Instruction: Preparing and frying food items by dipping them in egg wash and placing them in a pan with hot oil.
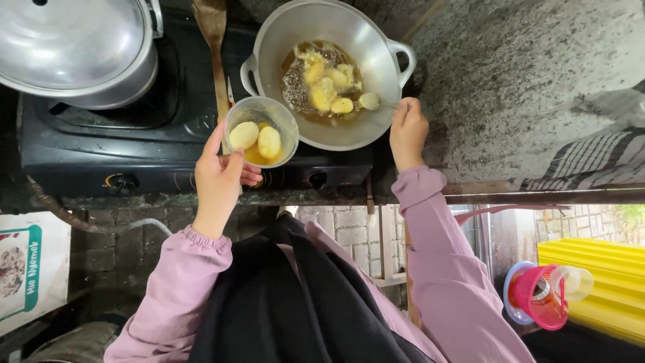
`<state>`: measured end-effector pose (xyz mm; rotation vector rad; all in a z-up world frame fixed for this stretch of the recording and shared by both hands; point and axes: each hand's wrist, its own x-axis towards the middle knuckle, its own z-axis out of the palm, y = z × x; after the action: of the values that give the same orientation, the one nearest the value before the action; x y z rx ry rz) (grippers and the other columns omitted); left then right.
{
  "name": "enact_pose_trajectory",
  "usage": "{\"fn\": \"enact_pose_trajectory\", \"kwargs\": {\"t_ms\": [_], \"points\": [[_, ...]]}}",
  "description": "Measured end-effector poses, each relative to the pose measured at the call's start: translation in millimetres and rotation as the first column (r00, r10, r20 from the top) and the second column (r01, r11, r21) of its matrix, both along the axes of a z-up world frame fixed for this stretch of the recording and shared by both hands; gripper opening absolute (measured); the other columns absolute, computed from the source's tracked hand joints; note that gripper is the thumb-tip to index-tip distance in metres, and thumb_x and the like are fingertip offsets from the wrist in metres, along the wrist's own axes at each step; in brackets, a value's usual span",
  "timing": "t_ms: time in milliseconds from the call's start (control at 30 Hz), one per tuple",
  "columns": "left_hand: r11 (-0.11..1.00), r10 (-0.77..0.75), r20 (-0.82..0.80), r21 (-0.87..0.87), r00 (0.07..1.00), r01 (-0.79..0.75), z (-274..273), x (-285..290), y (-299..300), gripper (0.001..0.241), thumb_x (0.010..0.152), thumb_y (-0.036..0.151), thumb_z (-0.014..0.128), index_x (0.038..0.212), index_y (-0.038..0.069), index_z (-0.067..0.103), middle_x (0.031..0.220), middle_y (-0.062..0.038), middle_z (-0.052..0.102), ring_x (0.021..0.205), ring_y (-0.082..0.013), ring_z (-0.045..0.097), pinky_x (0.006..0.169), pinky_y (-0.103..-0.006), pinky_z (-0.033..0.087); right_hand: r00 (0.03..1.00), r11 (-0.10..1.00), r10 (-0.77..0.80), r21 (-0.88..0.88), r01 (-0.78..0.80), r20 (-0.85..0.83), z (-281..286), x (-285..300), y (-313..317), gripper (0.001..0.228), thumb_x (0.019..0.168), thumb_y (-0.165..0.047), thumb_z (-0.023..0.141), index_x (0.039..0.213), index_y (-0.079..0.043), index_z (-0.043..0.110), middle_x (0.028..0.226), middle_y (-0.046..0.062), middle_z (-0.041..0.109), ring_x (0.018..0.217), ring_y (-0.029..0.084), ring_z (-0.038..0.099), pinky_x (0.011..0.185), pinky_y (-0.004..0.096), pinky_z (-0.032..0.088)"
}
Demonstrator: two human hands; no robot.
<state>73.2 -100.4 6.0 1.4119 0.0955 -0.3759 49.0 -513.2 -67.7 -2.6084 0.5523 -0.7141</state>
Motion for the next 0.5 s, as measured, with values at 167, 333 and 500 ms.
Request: {"fn": "enact_pose_trajectory", "kwargs": {"t_ms": [167, 333, 500], "points": [[0.999, -0.021, 0.001, 0.025, 1.0, 0.021, 0, 3, 4, 0.058, 0.102, 0.003, 0.046, 0.158, 0.008, 0.031, 0.08, -0.028, 0.071, 0.062, -0.0306, 0.074, 0.058, -0.0347, 0.066, 0.995, 0.986, 0.088, -0.146, -0.079, 0.055, 26, -6, 23, 0.019, 0.114, -0.018, 0.048, 0.109, -0.006, 0.062, 0.089, 0.014, 0.078, 0.081, 0.023, 0.077, 0.068, 0.037, 0.065], [1.0, -0.021, 0.006, 0.015, 1.0, 0.021, 1, 3, 5, 0.059, 0.102, 0.002, 0.045, 0.159, 0.007, 0.029, 0.079, -0.029, 0.071, 0.062, -0.0318, 0.074, 0.059, -0.0351, 0.066, 0.971, 0.945, 0.195, -0.291, -0.149, 0.137, 45, -11, 35, 0.018, 0.115, -0.018, 0.048, 0.111, -0.008, 0.062, 0.086, 0.01, 0.077, 0.078, 0.023, 0.076, 0.068, 0.036, 0.063], [0.999, -0.033, 0.057, 0.014, 0.998, 0.032, 7, -1, 5, 0.059, 0.102, 0.002, 0.046, 0.159, 0.009, 0.031, 0.08, -0.028, 0.071, 0.062, -0.0311, 0.074, 0.06, -0.0351, 0.065, 0.953, 0.866, 0.261, -0.474, -0.161, 0.153, 22, -12, 37, 0.014, 0.113, -0.017, 0.053, 0.11, -0.01, 0.064, 0.084, 0.006, 0.074, 0.077, 0.022, 0.074, 0.069, 0.032, 0.063]]}}
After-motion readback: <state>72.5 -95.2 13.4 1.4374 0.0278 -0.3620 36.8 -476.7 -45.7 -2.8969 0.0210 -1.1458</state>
